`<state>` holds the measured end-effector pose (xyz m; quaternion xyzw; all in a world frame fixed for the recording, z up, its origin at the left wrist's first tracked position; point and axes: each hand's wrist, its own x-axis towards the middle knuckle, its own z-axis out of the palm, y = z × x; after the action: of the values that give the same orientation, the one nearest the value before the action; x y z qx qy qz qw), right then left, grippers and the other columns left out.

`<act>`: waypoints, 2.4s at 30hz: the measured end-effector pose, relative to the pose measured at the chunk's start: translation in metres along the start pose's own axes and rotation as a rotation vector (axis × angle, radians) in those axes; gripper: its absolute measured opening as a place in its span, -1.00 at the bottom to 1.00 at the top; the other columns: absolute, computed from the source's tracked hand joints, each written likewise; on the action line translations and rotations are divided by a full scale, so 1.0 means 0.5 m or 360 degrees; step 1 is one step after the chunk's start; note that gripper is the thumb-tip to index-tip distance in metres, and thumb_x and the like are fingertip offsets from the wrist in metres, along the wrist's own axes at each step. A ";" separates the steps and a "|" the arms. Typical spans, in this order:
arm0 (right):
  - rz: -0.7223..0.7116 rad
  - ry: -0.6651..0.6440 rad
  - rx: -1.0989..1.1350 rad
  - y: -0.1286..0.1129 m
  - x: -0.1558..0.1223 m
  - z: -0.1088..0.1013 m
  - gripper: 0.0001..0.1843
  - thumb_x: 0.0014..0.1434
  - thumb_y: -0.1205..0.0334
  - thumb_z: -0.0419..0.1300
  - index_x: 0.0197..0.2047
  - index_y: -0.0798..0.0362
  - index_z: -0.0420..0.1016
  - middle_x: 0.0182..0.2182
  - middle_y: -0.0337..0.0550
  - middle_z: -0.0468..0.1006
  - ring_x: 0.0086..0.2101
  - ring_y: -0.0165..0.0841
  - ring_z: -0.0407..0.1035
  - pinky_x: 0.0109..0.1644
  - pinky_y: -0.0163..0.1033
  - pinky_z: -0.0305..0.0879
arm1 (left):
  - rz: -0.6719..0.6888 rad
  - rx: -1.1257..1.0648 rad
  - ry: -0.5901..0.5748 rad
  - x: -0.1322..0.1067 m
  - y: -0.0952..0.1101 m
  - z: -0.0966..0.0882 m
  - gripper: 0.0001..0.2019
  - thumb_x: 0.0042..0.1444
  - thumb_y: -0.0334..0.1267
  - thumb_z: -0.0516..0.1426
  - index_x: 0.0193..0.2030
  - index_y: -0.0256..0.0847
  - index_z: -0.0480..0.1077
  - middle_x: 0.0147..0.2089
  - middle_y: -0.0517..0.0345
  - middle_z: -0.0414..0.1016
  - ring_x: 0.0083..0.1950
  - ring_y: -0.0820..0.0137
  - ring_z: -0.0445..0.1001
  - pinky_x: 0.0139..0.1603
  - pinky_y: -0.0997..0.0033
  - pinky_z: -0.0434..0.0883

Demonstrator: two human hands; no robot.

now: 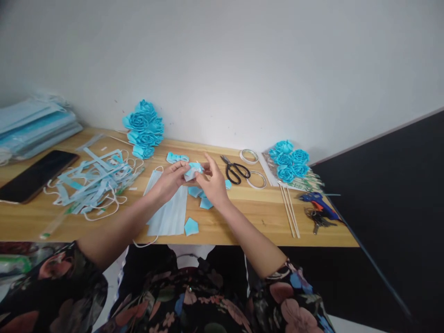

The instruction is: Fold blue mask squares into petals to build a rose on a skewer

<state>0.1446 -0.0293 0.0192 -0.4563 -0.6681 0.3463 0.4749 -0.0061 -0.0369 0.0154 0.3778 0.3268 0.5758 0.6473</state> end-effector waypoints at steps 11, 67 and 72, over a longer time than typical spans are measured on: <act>-0.0138 -0.0146 -0.0238 -0.013 0.033 -0.057 -0.43 0.14 0.28 0.17 0.24 -0.05 0.39 -0.34 -0.23 0.53 -0.32 -0.36 0.41 -0.08 -0.14 0.40 | 0.0103 0.0415 0.0009 0.000 0.010 0.000 -0.67 0.05 0.02 0.23 -0.26 -0.25 0.48 -0.26 0.14 0.49 -0.24 0.39 0.47 -0.24 0.42 0.46; -0.0370 -0.0129 -0.0184 0.059 0.026 -0.028 -0.90 0.23 0.14 0.20 -0.25 -0.03 0.48 -0.16 -0.15 0.60 -0.12 -0.27 0.48 0.02 -0.08 0.38 | -0.0182 -0.0016 -0.0002 0.002 -0.022 -0.011 -0.79 0.09 -0.26 0.28 -0.15 -0.28 0.49 -0.19 0.05 0.61 -0.20 0.37 0.58 -0.02 0.28 0.47; -0.0201 -0.0092 -0.0104 0.066 0.023 -0.022 -0.88 0.20 0.13 0.23 -0.29 -0.02 0.48 -0.33 -0.22 0.60 -0.25 -0.32 0.47 -0.06 -0.14 0.37 | -0.0124 0.0066 -0.0032 -0.002 -0.022 -0.003 -0.73 0.05 -0.17 0.32 -0.15 -0.27 0.49 -0.19 0.07 0.62 -0.21 0.39 0.58 -0.05 0.31 0.48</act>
<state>0.1630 -0.0068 -0.0031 -0.4184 -0.7200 0.3067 0.4610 -0.0019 -0.0382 0.0053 0.3838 0.3465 0.5394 0.6646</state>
